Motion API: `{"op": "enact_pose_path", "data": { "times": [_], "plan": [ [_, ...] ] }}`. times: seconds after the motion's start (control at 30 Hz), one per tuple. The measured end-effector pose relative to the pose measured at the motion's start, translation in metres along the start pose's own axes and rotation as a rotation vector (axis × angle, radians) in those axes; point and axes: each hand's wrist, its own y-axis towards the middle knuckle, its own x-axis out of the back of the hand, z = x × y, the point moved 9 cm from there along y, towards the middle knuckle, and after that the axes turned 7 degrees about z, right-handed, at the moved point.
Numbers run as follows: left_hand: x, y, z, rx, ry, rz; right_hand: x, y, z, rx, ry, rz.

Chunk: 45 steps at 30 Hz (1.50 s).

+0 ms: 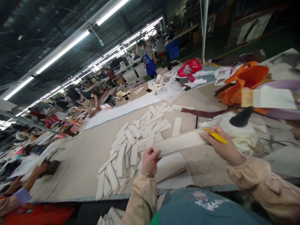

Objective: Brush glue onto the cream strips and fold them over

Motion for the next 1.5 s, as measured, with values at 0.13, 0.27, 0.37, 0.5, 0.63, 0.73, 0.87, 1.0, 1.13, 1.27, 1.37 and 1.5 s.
{"op": "enact_pose_path", "data": {
  "times": [0.13, 0.27, 0.37, 0.5, 0.63, 0.73, 0.87, 1.0, 1.13, 1.27, 1.37, 1.5],
  "plan": [
    [-0.003, -0.004, 0.016, 0.146, -0.063, 0.023, 0.002, 0.003, 0.001, 0.025, -0.052, 0.005],
    [-0.004, -0.01, 0.034, 0.257, -0.06, 0.052, -0.003, 0.008, 0.002, 0.036, -0.075, 0.062],
    [0.005, -0.015, 0.041, 0.245, -0.056, 0.008, -0.01, 0.011, 0.006, 0.06, -0.083, 0.108],
    [0.017, -0.024, 0.045, 0.21, -0.056, -0.051, -0.018, 0.013, 0.007, 0.069, -0.078, 0.153],
    [0.02, -0.03, 0.043, 0.17, -0.048, -0.058, -0.022, 0.016, 0.004, 0.07, -0.11, 0.164],
    [0.02, -0.033, 0.042, 0.152, -0.048, -0.071, -0.022, 0.017, 0.004, 0.083, -0.135, 0.163],
    [0.015, -0.038, 0.042, 0.164, -0.074, -0.063, -0.024, 0.017, 0.005, 0.067, -0.125, 0.168],
    [0.016, -0.041, 0.042, 0.166, -0.168, -0.043, -0.03, 0.014, -0.006, 0.006, -0.095, 0.185],
    [0.04, -0.045, 0.056, 0.204, -0.147, -0.141, -0.043, 0.004, -0.032, -0.029, -0.141, 0.237],
    [0.075, -0.047, 0.082, 0.274, -0.014, -0.193, -0.064, -0.011, -0.063, -0.01, -0.313, 0.292],
    [0.113, -0.047, 0.105, 0.331, 0.103, -0.266, -0.085, -0.026, -0.088, -0.015, -0.394, 0.339],
    [0.161, -0.04, 0.126, 0.397, 0.562, -0.289, -0.107, -0.047, -0.122, -0.078, -0.474, 0.388]
  ]
}}
